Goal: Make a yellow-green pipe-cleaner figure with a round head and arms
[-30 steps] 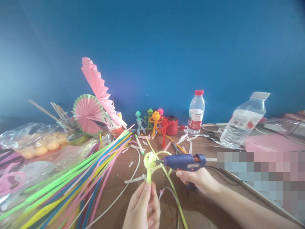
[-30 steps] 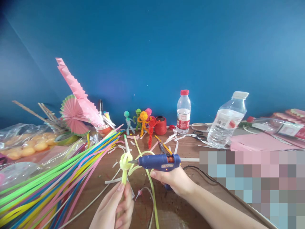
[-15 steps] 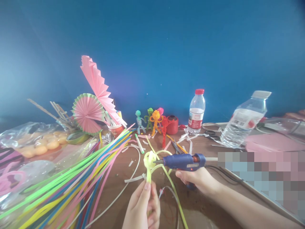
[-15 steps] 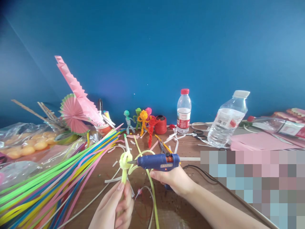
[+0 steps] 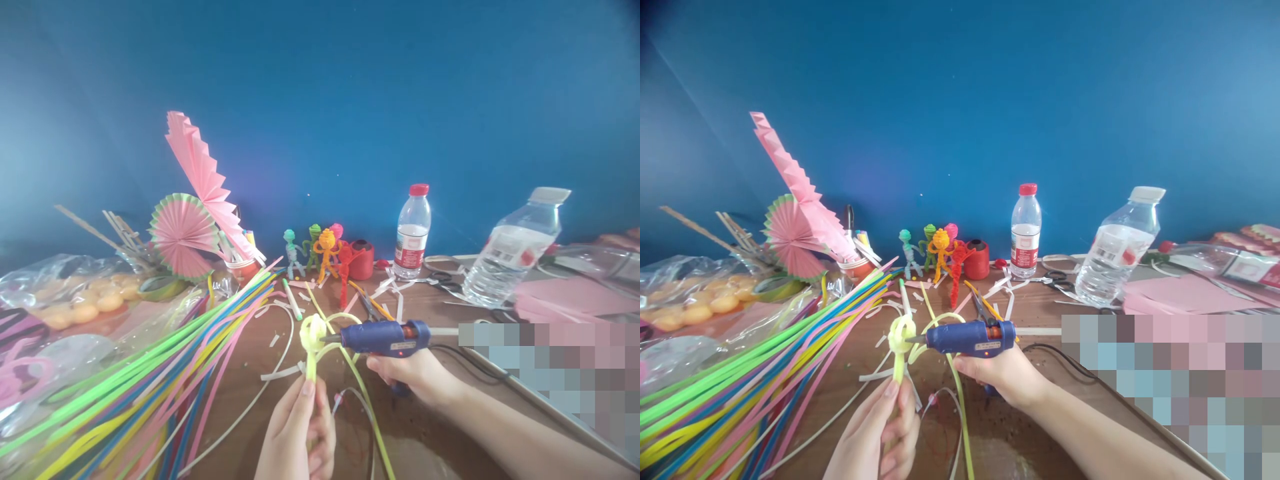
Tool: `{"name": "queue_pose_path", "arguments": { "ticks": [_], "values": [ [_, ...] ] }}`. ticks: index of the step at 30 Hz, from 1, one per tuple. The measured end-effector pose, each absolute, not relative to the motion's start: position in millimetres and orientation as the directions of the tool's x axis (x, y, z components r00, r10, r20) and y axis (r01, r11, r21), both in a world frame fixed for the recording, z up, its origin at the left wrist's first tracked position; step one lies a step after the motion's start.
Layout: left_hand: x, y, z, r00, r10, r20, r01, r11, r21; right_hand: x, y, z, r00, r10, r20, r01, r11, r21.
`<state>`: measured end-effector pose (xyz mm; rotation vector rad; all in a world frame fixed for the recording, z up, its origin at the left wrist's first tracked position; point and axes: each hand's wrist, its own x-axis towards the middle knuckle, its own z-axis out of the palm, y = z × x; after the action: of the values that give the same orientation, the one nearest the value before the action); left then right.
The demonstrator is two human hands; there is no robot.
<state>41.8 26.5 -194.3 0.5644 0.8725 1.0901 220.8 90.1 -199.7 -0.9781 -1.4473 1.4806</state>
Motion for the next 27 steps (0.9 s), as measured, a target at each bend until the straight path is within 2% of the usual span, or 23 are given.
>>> {"name": "queue_pose_path", "arguments": {
  "ticks": [15,27],
  "values": [
    [42.8,25.4,-197.7,0.189,0.921,-0.34,-0.532,0.387,0.753,221.6,88.2,-195.3,-0.332,0.943,0.028,-0.015,0.024,-1.0],
    [43.7,23.3,-192.7,0.162,0.921,-0.354,-0.533,0.384,0.754,219.4,88.7,-191.7,-0.338,0.94,0.041,-0.059,0.022,-0.998]
  ]
}}
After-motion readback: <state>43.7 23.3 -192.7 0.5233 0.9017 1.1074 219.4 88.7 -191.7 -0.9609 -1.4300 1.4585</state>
